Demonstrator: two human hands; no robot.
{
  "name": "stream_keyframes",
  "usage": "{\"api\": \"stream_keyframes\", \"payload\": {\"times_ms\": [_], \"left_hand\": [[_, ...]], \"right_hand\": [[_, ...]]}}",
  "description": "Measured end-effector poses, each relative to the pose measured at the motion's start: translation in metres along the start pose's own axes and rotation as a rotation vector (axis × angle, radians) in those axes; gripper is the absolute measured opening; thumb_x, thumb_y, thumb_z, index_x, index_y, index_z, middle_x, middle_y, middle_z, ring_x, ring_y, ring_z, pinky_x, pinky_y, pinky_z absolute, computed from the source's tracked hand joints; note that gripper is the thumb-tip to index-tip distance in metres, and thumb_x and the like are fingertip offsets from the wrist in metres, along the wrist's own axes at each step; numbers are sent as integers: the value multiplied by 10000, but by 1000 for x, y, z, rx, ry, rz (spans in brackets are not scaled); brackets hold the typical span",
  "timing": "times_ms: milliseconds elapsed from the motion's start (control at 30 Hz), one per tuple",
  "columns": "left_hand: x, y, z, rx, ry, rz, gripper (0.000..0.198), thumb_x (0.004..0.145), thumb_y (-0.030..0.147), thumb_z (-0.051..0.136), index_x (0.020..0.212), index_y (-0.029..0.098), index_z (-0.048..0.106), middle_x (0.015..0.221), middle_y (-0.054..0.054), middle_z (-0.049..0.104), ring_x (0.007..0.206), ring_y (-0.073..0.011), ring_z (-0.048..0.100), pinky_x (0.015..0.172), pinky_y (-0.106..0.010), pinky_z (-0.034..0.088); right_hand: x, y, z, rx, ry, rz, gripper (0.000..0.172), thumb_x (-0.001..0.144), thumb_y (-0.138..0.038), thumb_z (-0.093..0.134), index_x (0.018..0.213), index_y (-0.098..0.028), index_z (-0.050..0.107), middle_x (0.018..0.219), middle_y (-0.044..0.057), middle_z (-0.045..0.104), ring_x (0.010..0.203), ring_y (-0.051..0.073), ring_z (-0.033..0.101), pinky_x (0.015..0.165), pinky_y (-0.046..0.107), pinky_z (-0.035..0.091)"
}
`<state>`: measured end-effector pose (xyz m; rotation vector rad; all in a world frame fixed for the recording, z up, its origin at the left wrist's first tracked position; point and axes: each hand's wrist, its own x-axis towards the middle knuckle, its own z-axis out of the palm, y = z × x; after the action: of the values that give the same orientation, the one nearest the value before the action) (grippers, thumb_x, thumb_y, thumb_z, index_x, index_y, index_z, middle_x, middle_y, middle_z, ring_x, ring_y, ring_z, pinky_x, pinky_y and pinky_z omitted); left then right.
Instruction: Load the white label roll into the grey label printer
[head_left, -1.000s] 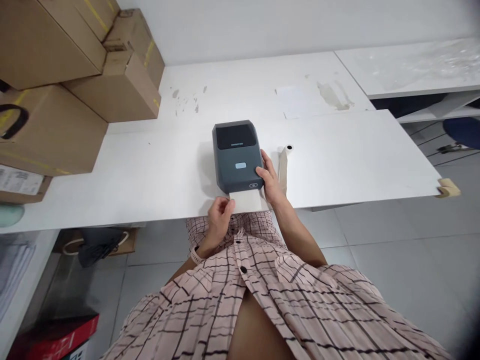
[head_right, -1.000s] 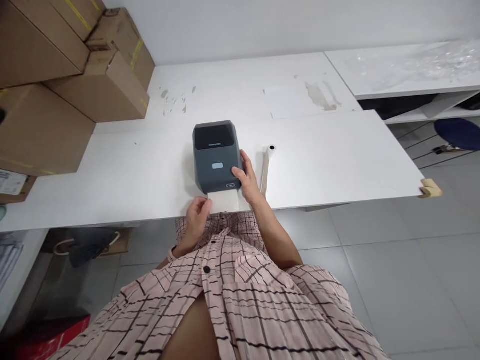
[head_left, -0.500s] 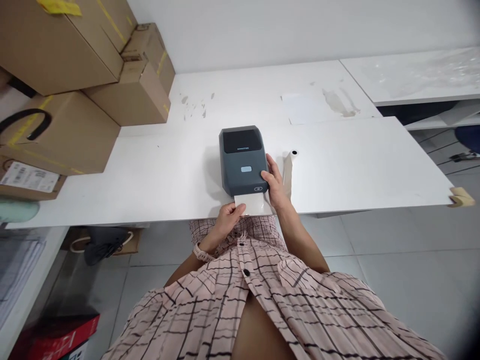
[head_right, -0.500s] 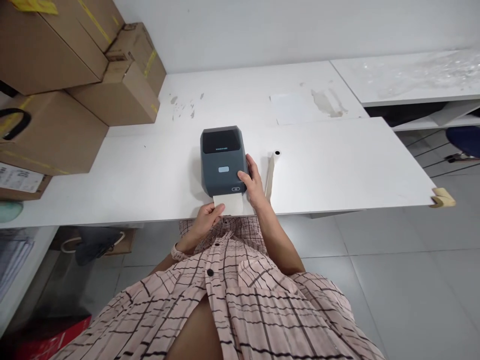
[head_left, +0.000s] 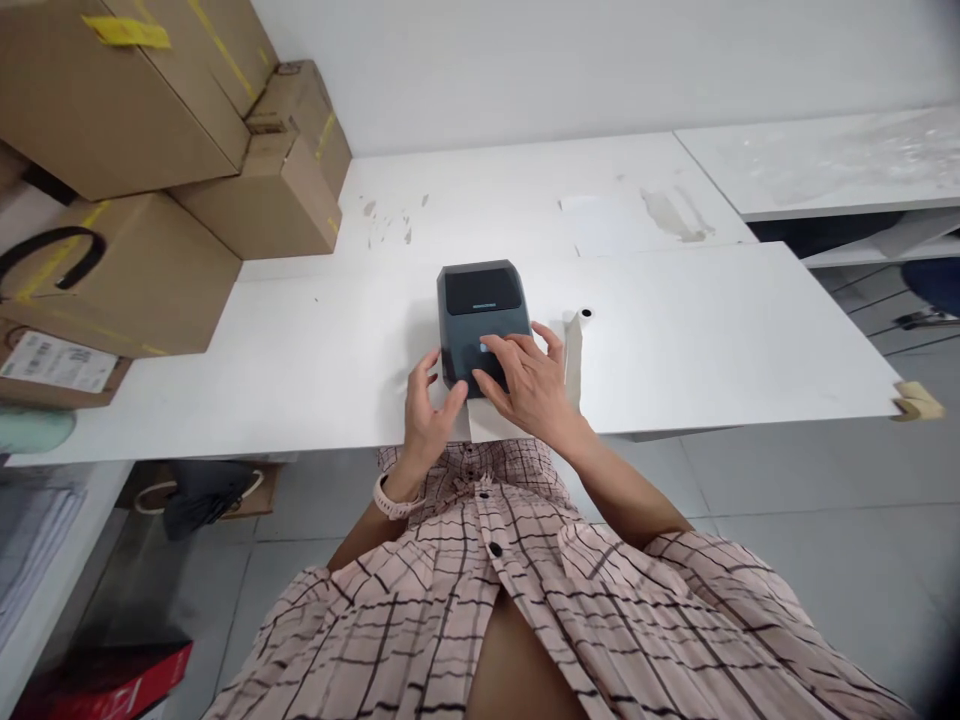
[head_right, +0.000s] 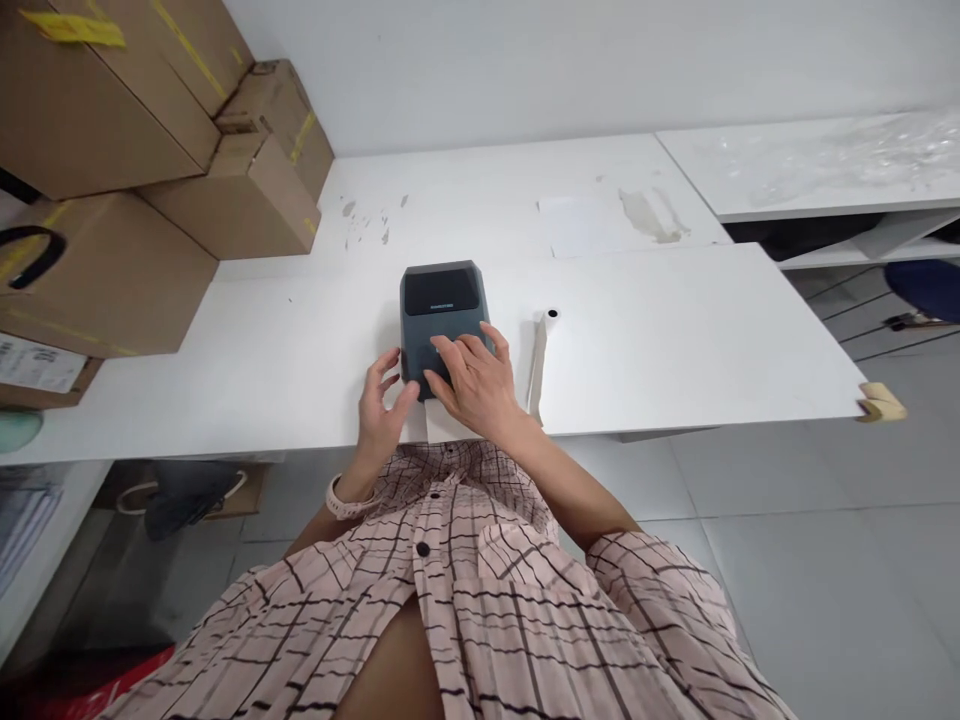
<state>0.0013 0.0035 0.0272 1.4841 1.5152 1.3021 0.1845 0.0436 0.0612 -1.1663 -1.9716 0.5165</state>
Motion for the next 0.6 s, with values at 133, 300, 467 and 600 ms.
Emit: {"api": "stream_keyframes", "payload": {"times_ms": [133,300,467,600], "left_hand": [[-6,-4,18,-73,-59,-55,934,869,573,725,1633,286,270,1728,-143,276,1571,-359,335,1246,-515,384],[-6,-10,18,-185,-118,-168,923,909,619,653,1659,293,224,1735,-121,285,1578,-343,336,1260,-495,386],[-1,-9,12,-177,-87,-145,735,994,650,460,1633,314,319,1754,-54,252,1629,-289,217,1319,-464,281],[-4,-12,16,-122,-58,-135,707,1009,644,426,1632,328,318,1774,-32,176,1651,-253,116,1338,-449,216]], "right_hand": [[-12,12,-3,207,146,87,388,992,-518,589,1342,-351,607,1196,30,760,1231,296,656,1276,623,269],[-42,37,12,523,355,363,514,993,-598,553,1466,-397,526,1581,26,533,1508,291,447,1277,574,329],[-44,40,11,630,312,387,467,991,-600,559,1412,-400,594,1535,20,587,1494,291,474,1290,562,329],[-43,41,9,606,294,372,470,1007,-601,523,1425,-396,587,1537,20,585,1496,288,471,1291,576,320]]}}
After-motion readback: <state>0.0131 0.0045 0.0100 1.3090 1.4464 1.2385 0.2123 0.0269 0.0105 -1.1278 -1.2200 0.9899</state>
